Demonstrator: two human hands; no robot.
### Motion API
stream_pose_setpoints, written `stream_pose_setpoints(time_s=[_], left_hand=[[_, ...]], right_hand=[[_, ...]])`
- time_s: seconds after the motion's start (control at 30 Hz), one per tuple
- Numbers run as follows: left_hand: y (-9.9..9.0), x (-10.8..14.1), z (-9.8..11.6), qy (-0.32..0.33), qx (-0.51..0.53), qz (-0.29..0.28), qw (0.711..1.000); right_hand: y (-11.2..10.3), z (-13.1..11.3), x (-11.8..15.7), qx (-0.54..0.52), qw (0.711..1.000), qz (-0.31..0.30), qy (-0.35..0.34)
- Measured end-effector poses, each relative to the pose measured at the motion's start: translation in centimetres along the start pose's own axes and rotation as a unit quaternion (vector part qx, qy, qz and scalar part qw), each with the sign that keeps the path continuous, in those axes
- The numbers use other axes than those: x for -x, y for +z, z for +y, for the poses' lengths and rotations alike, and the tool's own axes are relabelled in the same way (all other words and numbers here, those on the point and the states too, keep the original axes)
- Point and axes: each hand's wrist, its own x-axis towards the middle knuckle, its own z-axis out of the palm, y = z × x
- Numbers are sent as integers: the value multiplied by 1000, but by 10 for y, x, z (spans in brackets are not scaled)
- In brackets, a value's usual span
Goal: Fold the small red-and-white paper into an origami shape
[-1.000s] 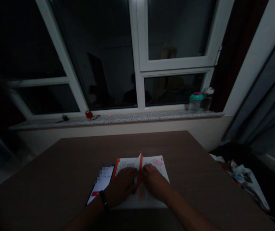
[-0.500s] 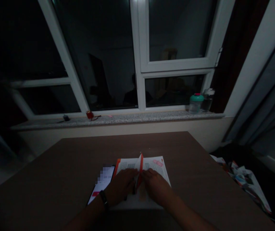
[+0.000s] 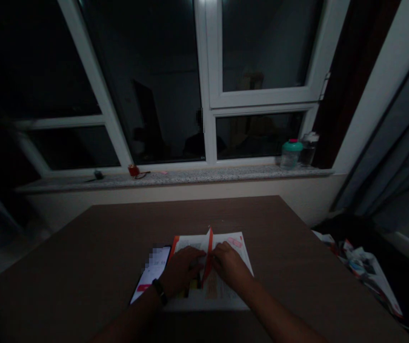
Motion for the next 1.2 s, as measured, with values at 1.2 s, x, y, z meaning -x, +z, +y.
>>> stream_pose_setpoints(time_s=[1.2], left_hand=[[4,-11,-6,24,21,16,999]], right_hand=[[3,17,-3,-65,997,5,-49]])
